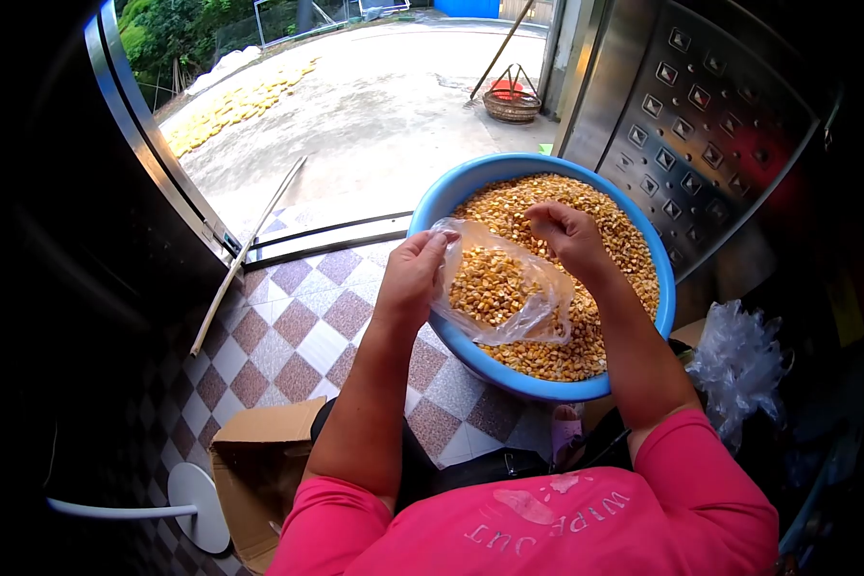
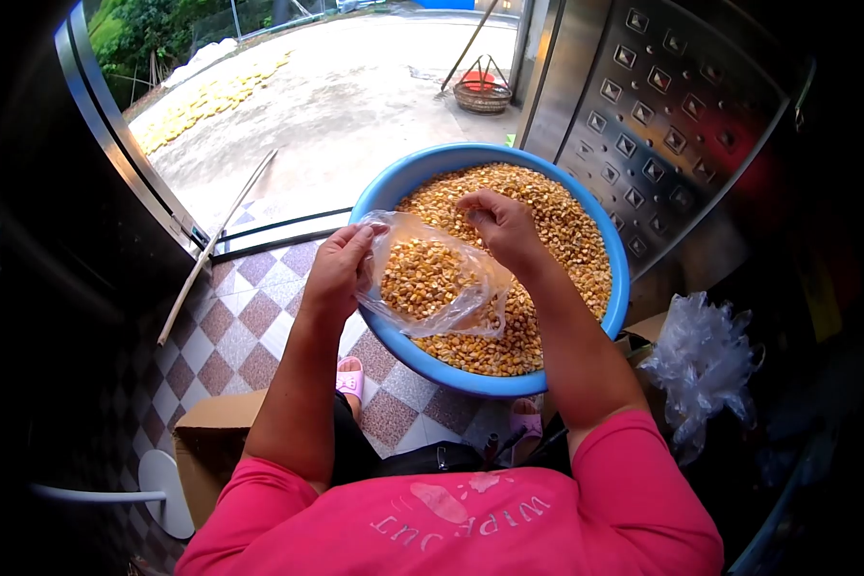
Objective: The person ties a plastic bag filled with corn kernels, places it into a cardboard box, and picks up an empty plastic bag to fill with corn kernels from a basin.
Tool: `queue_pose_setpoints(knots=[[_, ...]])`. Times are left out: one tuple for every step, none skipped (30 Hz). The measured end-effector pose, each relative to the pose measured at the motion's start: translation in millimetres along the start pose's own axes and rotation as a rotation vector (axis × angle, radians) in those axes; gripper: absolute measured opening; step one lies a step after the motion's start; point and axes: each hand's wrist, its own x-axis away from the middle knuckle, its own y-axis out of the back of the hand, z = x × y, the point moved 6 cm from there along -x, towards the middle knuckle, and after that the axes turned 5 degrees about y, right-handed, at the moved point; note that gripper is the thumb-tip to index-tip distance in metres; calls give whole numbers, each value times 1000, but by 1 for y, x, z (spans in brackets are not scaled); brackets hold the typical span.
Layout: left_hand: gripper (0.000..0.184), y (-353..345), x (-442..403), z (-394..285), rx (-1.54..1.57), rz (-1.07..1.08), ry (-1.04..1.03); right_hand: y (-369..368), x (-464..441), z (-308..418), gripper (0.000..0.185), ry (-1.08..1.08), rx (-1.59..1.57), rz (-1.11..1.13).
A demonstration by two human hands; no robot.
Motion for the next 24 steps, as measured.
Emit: queue_pose_setpoints(knots=[[25, 0, 0, 0, 0, -3, -1, -7, 3, 12, 17, 54, -55, 37], [25, -1, -1, 0, 21, 2, -1, -14, 6, 21, 17, 108, -110, 73], [26, -2, -1, 0, 41, 9, -1, -23, 8, 26, 19, 152, -149, 129], [26, -2, 0, 0, 40, 8, 0, -29, 11, 30, 19, 151, -150, 129], [26, -2, 0, -1, 39, 16, 1, -36, 14, 38, 19, 199, -132, 169], [26, -3, 1, -1, 40, 25, 2, -41, 16, 44, 19, 246, -114, 209], [26, -4, 1, -2, 40, 26, 2, -45, 16, 43, 20, 287, -51, 242], [25, -4, 2, -3, 40, 23, 4, -46, 16, 40, 20, 287, -50, 242], [23, -4, 2, -4, 41, 20, 6, -46, 15, 37, 21, 297, -55, 232], [23, -4, 3, -5, 42, 20, 6, -46, 14, 35, 22, 307, -61, 222], [23, -5, 4, -6, 33, 17, 3, -47, 14, 33, 22, 307, -60, 222], [23, -5, 4, -7, 23, 14, 0, -47, 13, 31, 24, 312, -63, 224], [23, -6, 5, -7, 24, 15, 0, -47, 13, 30, 25, 317, -65, 224], [23, -6, 5, -7, 23, 14, 6, -47, 13, 29, 25, 317, -64, 224], [22, -6, 5, -7, 22, 12, 11, -49, 14, 31, 29, 368, -13, 228], [22, -6, 5, -7, 22, 13, 11, -50, 14, 34, 32, 418, 38, 231], [22, -6, 5, -7, 39, 9, 11, -50, 15, 35, 32, 418, 39, 231], [22, -6, 4, -6, 56, 7, 10, -51, 15, 37, 32, 437, 86, 227], [22, -5, 3, -5, 56, 8, 10, -51, 16, 40, 32, 456, 134, 224], [23, -2, 2, -3, 31, 21, -1, -51, 17, 41, 32, 456, 135, 223], [25, 0, 0, -2, 7, 33, -12, -51, 18, 42, 32, 432, 129, 232], [25, 2, -1, -1, 7, 34, -12, -51, 18, 41, 32, 408, 123, 241], [24, 3, -2, 1, -6, 27, 0, -51, 17, 39, 32, 408, 123, 241], [24, 4, -2, 1, -19, 21, 12, -49, 16, 36, 30, 440, 124, 226]])
